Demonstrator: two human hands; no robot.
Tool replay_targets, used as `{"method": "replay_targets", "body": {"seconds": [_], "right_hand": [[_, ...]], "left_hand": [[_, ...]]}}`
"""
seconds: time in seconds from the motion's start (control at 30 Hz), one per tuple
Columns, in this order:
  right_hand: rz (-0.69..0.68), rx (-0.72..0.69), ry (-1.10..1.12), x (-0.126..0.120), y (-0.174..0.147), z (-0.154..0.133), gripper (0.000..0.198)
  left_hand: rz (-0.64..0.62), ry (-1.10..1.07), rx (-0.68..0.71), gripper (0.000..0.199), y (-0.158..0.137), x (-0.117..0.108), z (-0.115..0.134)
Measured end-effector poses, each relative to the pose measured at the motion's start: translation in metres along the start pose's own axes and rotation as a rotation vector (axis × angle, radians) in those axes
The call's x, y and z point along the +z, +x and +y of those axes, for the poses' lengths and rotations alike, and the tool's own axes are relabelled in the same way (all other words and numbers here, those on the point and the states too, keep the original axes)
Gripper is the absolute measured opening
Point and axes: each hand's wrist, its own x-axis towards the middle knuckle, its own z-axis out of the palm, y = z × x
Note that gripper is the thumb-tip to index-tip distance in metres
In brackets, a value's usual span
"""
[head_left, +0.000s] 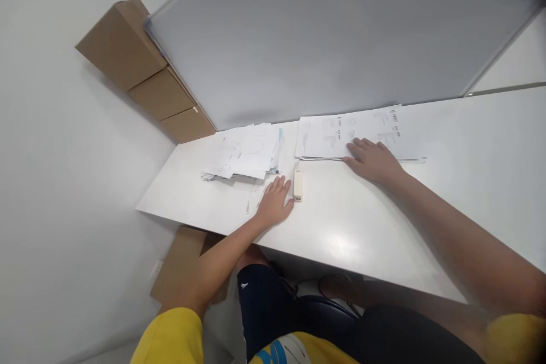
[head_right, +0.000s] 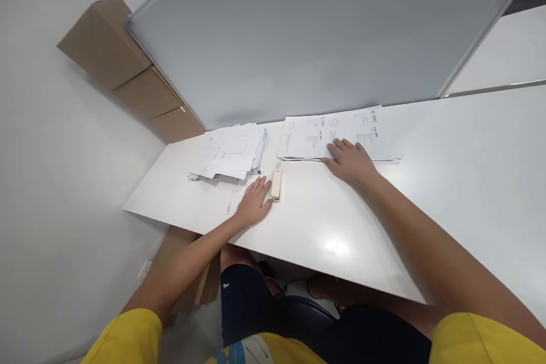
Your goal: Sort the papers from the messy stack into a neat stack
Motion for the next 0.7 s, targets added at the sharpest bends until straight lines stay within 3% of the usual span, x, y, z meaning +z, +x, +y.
{"method": "replay_targets", "body": {"seconds": [0.23,0.33,0.47,0.53,0.6,0.63,0.7], "right_hand": [[0.049,-0.001,0.179,0.002,0.000,0.002,0.063],[0.205,-0.006,0.406,-0.005,-0.028,-0.022,0.061],[0.335,0.095,0.713,-0.012,-0.097,-0.059,0.056],[0.353,0.098,0.776,-0.015,-0.126,-0.069,0.050],[0.388,0.147,0.861,-0.016,-0.139,-0.072,0.045],[0.410,0.191,0.913,-0.015,-0.140,-0.072,0.044],[0.437,0.264,1.002,-0.014,-0.136,-0.070,0.044]], "left_hand": [[0.035,-0.033,0.024,0.060,-0.003,0.003,0.000],[0.224,-0.036,0.025,0.043,-0.010,0.012,-0.002],[0.498,0.027,0.058,0.027,-0.015,0.008,-0.010],[0.576,0.067,-0.062,0.033,-0.007,-0.009,-0.024],[0.624,0.097,-0.346,0.048,0.009,-0.032,-0.045],[0.593,0.116,-0.468,0.061,0.018,-0.044,-0.057],[0.346,0.167,-0.473,0.084,0.035,-0.064,-0.079]]}}
